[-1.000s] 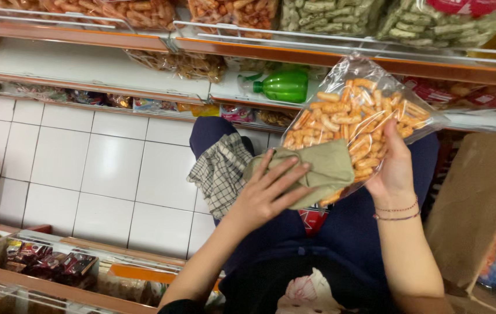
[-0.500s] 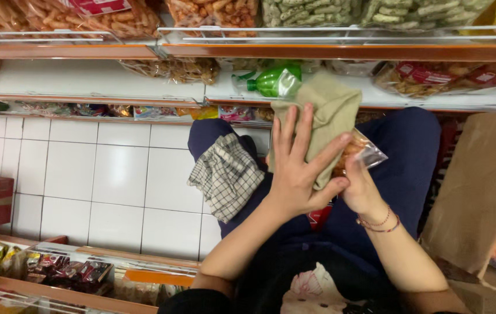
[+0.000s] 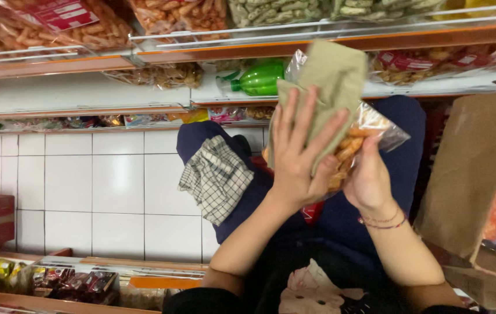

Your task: The person picks up bags of snacks from a cardboard box, wipes each bag with a cloth, and then arranges them on a retail shelf.

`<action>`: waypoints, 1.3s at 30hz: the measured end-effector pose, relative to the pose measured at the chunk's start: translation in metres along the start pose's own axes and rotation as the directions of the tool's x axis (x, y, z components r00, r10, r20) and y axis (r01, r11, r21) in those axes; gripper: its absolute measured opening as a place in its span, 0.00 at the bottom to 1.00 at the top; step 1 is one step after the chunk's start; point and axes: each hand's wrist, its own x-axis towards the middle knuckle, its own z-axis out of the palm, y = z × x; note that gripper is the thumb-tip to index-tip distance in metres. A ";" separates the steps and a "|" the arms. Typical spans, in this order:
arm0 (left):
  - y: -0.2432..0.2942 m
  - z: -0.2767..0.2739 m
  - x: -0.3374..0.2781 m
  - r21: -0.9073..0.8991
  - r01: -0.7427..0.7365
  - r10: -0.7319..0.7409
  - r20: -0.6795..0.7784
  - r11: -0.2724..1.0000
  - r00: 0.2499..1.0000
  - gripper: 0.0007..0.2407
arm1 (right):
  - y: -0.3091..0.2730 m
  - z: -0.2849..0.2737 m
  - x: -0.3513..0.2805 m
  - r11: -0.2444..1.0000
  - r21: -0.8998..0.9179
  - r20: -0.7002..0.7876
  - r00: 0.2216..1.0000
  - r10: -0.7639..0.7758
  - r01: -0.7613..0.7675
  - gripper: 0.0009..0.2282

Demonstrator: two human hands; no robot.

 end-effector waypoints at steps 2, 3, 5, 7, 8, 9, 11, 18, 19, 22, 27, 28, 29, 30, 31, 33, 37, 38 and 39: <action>0.001 0.004 -0.008 0.031 -0.159 0.153 0.139 0.987 0.978 0.19 | -0.018 -0.014 0.003 0.993 0.050 -0.088 0.990 0.108 -0.104 0.28; 0.001 0.006 -0.013 0.030 -0.230 0.218 0.215 0.973 0.952 0.19 | -0.025 -0.020 0.003 0.995 0.057 -0.080 0.993 0.090 -0.086 0.27; 0.000 0.009 -0.025 0.030 -0.344 0.314 0.338 0.939 0.887 0.20 | -0.043 -0.031 0.002 0.996 0.072 -0.063 0.997 0.051 -0.046 0.24; 0.001 0.015 -0.039 0.038 -0.428 0.372 0.432 0.903 0.822 0.20 | -0.061 -0.039 -0.002 0.989 0.145 -0.080 0.996 0.034 -0.022 0.26; -0.002 0.017 -0.046 0.025 -0.451 0.393 0.448 0.892 0.803 0.20 | -0.071 -0.043 -0.004 0.984 0.181 -0.089 0.996 0.027 -0.010 0.27; -0.004 0.020 -0.051 0.012 -0.474 0.415 0.463 0.880 0.783 0.21 | -0.081 -0.046 -0.006 0.986 0.156 -0.101 0.994 -0.037 0.052 0.28; -0.013 0.029 -0.059 -0.052 -0.464 0.436 0.449 0.884 0.780 0.21 | -0.102 -0.050 -0.010 0.979 0.104 -0.118 0.980 -0.162 0.175 0.28; -0.021 0.089 -0.069 -0.657 0.694 -0.263 0.643 0.294 0.720 0.18 | -0.160 -0.056 -0.044 0.515 0.665 -0.534 0.827 -0.178 0.540 0.27; -0.021 0.100 -0.067 -0.654 0.754 -0.317 0.704 0.059 0.636 0.19 | -0.166 -0.057 -0.050 0.476 0.672 -0.562 0.809 -0.170 0.567 0.28; -0.012 0.120 -0.075 -0.489 0.626 -0.249 0.631 0.608 0.735 0.20 | -0.174 -0.059 -0.064 0.499 0.650 -0.563 0.804 -0.190 0.573 0.30; -0.013 0.158 -0.077 -0.038 -0.086 0.092 0.596 0.996 0.798 0.22 | -0.170 -0.070 -0.072 0.464 0.656 -0.587 0.789 -0.182 0.595 0.28; -0.014 0.159 -0.079 -0.016 -0.109 0.094 0.638 0.994 0.764 0.22 | -0.168 -0.073 -0.072 0.466 0.655 -0.585 0.790 -0.185 0.595 0.28; -0.015 0.157 -0.083 -0.026 -0.131 0.119 0.628 0.991 0.770 0.23 | -0.166 -0.076 -0.072 0.469 0.656 -0.583 0.792 -0.184 0.592 0.28; -0.018 0.149 -0.087 -0.036 -0.154 0.143 0.616 0.987 0.774 0.24 | -0.163 -0.079 -0.073 0.473 0.656 -0.580 0.794 -0.183 0.588 0.28; -0.022 0.137 -0.090 -0.039 -0.176 0.163 0.603 0.984 0.781 0.25 | -0.159 -0.082 -0.072 0.477 0.661 -0.573 0.800 -0.179 0.580 0.27; -0.030 0.104 -0.093 0.107 -0.162 0.063 0.613 0.981 0.788 0.25 | -0.145 -0.086 -0.067 0.521 0.640 -0.574 0.802 -0.166 0.566 0.28; -0.053 0.013 -0.089 0.535 -0.080 -0.212 0.461 0.841 0.862 0.31 | -0.096 -0.084 -0.045 0.942 0.166 -0.265 0.933 -0.244 0.293 0.30; -0.059 -0.009 -0.089 0.593 0.005 -0.289 0.385 0.805 0.876 0.33 | -0.083 -0.082 -0.039 0.975 0.064 -0.179 0.963 -0.201 0.215 0.31; -0.063 -0.026 -0.091 0.655 0.105 -0.432 0.361 0.748 0.826 0.36 | -0.066 -0.077 -0.032 0.985 0.120 -0.143 0.984 -0.106 0.124 0.33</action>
